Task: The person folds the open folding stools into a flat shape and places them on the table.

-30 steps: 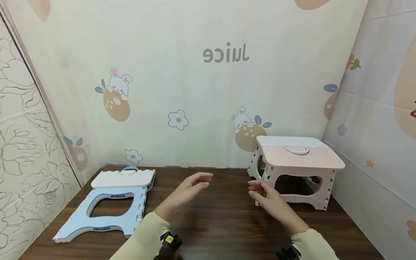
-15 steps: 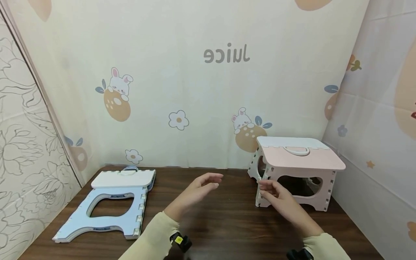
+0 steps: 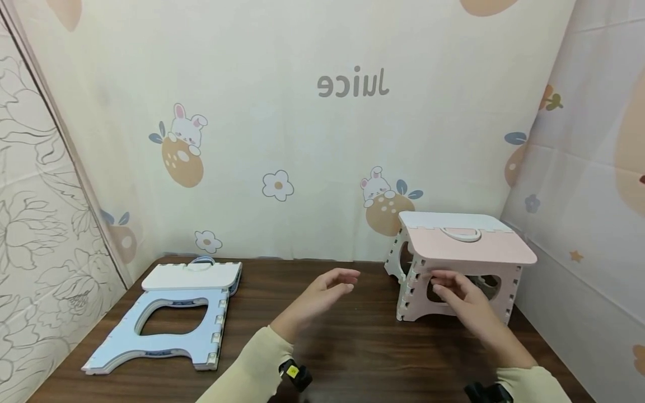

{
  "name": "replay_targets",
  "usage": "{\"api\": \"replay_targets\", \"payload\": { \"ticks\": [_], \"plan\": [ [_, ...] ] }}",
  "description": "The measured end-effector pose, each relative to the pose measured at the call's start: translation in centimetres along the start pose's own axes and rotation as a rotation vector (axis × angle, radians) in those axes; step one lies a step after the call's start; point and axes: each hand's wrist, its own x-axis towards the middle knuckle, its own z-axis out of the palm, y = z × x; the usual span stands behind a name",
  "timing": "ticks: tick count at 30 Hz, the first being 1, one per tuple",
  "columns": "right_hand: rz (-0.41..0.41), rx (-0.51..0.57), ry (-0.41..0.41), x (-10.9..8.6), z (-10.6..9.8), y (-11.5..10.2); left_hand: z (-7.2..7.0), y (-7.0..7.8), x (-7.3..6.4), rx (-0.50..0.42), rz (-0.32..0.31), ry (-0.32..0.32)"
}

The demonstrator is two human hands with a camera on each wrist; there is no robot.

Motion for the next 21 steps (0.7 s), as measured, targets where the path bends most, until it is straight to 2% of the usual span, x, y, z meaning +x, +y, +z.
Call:
{"api": "replay_targets", "payload": {
  "ticks": [11, 21],
  "plan": [
    [-0.096, 0.013, 0.066, -0.9, -3.2, 1.5, 2.3, 0.8, 1.2, -0.029, -0.002, 0.032],
    [-0.081, 0.046, 0.106, -1.6, -5.1, 2.4, 3.6, 1.2, 1.8, -0.041, -0.026, 0.046]
  ]
}}
